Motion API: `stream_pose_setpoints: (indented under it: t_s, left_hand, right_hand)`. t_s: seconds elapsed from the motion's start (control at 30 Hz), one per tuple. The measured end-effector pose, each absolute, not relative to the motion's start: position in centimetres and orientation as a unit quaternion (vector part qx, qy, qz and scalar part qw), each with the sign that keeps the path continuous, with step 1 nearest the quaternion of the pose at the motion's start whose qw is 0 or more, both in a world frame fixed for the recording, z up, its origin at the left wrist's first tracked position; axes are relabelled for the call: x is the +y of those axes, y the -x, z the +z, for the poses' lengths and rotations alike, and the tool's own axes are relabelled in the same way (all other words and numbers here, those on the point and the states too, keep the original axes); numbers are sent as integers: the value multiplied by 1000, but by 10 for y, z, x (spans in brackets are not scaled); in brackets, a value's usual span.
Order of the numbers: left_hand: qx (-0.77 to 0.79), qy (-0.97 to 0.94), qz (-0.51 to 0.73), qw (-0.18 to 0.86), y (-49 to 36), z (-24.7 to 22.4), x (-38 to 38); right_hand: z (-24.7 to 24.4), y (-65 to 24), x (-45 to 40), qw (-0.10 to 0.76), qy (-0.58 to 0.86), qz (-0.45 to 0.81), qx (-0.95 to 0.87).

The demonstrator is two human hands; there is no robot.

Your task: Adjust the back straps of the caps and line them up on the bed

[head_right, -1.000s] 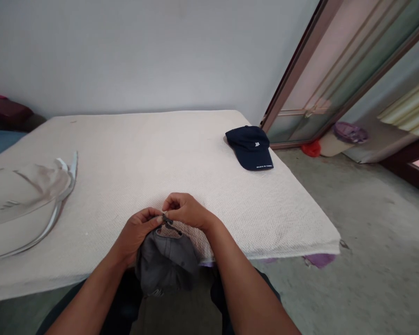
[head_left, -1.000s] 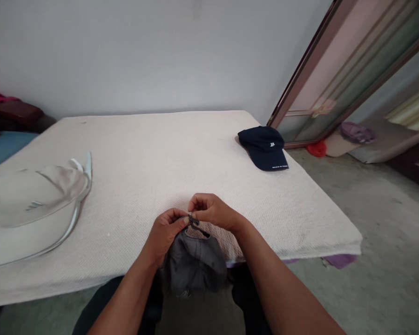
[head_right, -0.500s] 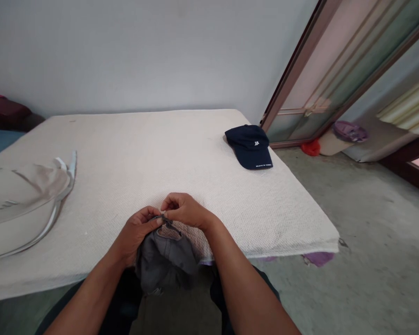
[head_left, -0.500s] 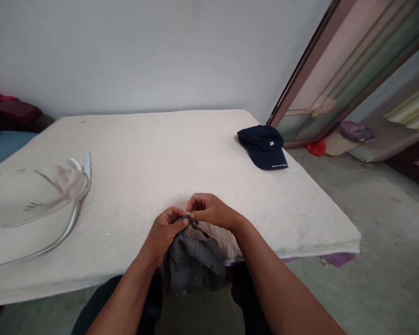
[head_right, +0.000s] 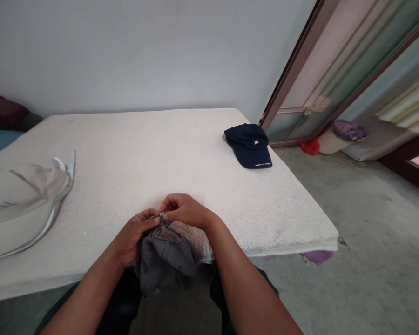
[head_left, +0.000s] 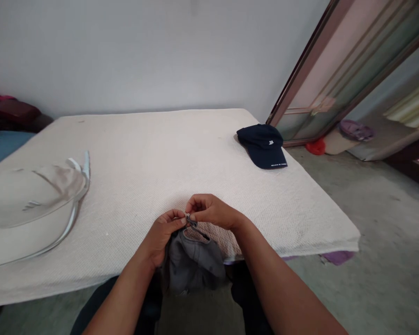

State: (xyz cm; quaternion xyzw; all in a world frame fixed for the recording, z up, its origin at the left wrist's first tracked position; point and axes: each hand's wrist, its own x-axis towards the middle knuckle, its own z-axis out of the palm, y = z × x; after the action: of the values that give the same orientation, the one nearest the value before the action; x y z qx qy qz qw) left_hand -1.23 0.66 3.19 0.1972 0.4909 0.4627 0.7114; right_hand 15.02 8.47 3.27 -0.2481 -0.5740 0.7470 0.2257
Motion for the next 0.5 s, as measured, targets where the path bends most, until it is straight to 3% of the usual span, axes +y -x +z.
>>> stream_pose_setpoints:
  t_s: [0.5]
  left_hand:
    - [537,-290,449,653,14,21,8]
  right_hand:
    - [26,-150,86,200,289,710,-611]
